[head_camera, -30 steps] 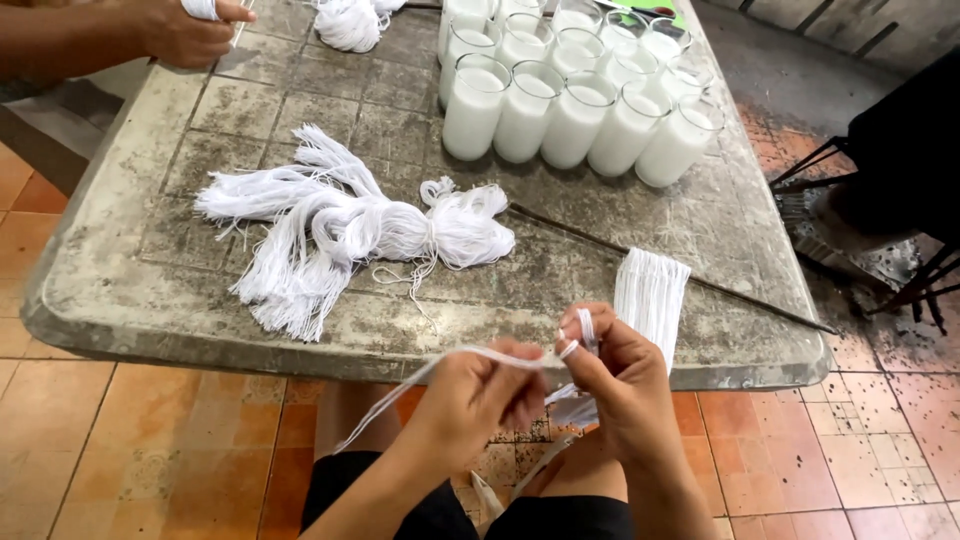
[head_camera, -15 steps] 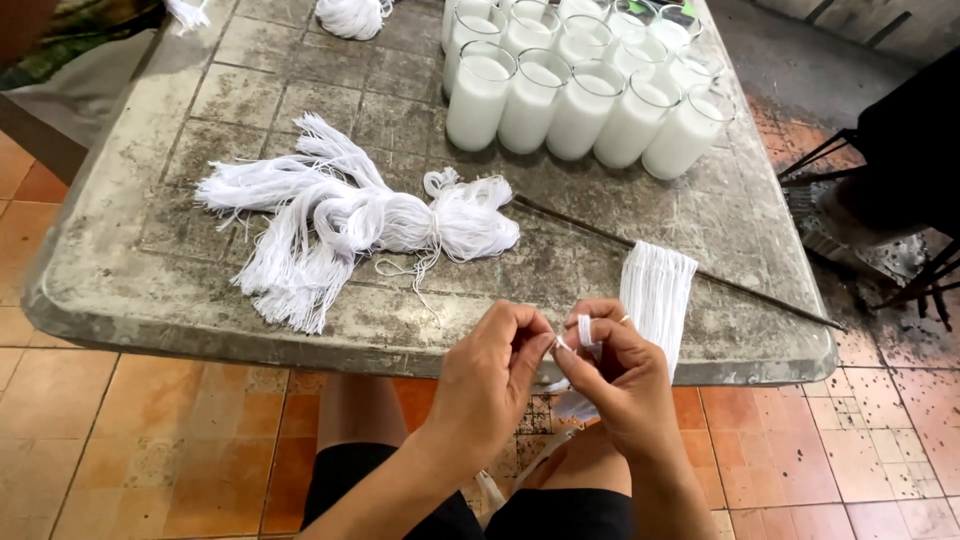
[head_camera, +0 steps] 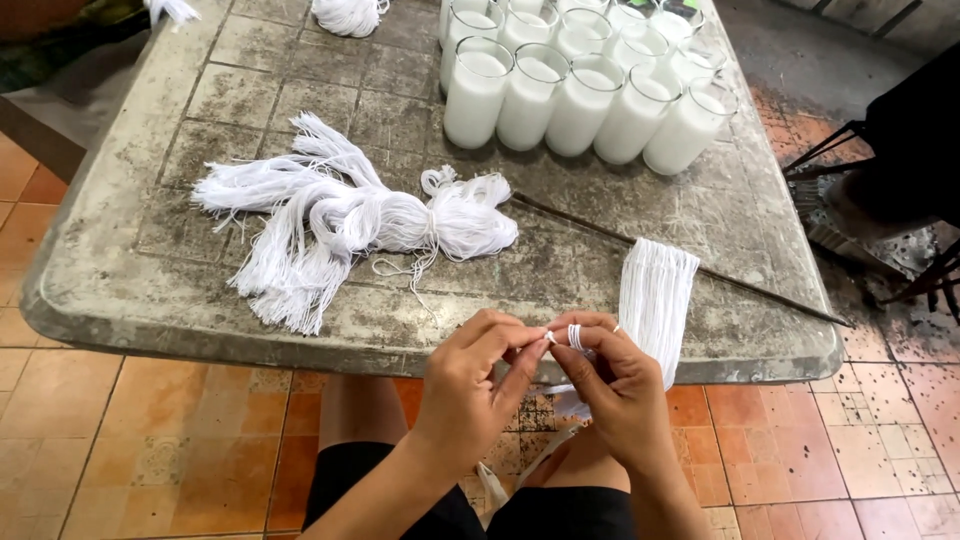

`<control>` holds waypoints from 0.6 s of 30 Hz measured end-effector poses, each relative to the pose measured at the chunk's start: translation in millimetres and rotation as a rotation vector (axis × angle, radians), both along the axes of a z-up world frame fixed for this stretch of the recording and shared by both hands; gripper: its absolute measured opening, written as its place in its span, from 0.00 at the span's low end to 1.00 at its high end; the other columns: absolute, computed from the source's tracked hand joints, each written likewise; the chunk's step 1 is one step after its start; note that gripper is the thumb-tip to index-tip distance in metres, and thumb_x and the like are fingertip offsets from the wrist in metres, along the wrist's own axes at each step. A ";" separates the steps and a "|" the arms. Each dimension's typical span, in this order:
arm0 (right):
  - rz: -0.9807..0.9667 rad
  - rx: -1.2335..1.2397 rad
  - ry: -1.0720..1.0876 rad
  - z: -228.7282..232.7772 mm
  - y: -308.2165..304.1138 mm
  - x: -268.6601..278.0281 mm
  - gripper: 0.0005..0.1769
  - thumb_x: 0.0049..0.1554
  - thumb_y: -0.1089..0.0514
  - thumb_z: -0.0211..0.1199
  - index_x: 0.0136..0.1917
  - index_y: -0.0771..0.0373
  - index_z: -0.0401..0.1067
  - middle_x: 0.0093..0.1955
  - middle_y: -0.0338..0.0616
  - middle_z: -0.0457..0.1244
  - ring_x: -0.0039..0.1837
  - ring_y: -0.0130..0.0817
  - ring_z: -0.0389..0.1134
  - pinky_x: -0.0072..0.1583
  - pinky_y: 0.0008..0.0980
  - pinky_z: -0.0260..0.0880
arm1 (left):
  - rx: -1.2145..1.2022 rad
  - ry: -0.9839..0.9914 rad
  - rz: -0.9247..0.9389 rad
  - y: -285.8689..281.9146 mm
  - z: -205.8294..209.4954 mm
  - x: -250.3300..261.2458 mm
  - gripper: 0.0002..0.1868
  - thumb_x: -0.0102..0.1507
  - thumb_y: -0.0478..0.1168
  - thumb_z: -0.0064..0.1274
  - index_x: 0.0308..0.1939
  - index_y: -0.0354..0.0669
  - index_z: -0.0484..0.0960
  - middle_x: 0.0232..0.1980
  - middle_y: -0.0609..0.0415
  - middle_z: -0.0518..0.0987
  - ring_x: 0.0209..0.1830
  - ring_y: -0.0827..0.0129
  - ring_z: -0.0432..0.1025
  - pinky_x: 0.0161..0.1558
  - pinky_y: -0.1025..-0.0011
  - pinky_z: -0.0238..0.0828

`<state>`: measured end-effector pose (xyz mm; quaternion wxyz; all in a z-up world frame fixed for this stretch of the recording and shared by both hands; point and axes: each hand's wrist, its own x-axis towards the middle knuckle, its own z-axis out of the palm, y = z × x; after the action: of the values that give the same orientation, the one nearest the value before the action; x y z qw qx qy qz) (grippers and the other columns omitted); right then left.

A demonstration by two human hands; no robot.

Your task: Tying white fringe bundles and sliding them onto a metal rod at a candle production station.

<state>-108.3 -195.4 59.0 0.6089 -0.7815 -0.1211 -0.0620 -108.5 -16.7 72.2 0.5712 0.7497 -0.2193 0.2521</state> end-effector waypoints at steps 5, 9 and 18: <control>-0.034 0.080 0.209 -11.2 0.7 -2.6 0.07 0.64 0.58 0.59 0.51 0.62 0.74 0.25 0.32 0.52 0.26 0.19 0.50 0.28 0.20 0.49 | 0.112 -0.030 0.055 -3.5 -9.7 3.7 0.04 0.67 0.36 0.53 0.38 0.41 0.77 0.38 0.55 0.77 0.35 0.66 0.73 0.37 0.68 0.71; 0.113 0.362 0.367 -15.4 1.9 -4.5 0.06 0.68 0.57 0.53 0.48 0.58 0.62 0.29 0.29 0.49 0.28 0.17 0.45 0.31 0.19 0.44 | -0.228 0.371 -0.175 -5.7 -24.4 2.0 0.06 0.68 0.41 0.50 0.38 0.44 0.74 0.35 0.55 0.73 0.29 0.72 0.68 0.30 0.75 0.70; -0.008 0.433 0.523 -12.6 3.7 -5.9 0.09 0.63 0.54 0.60 0.41 0.56 0.68 0.30 0.31 0.52 0.31 0.19 0.46 0.32 0.21 0.43 | -0.549 0.610 -0.246 -7.3 -27.0 3.8 0.06 0.69 0.43 0.51 0.40 0.47 0.76 0.33 0.63 0.70 0.27 0.82 0.59 0.27 0.80 0.58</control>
<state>-114.2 -191.7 46.4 0.7708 -0.6241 0.0583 0.1137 -104.7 -23.9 45.3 0.8142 0.5782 -0.0528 -0.0024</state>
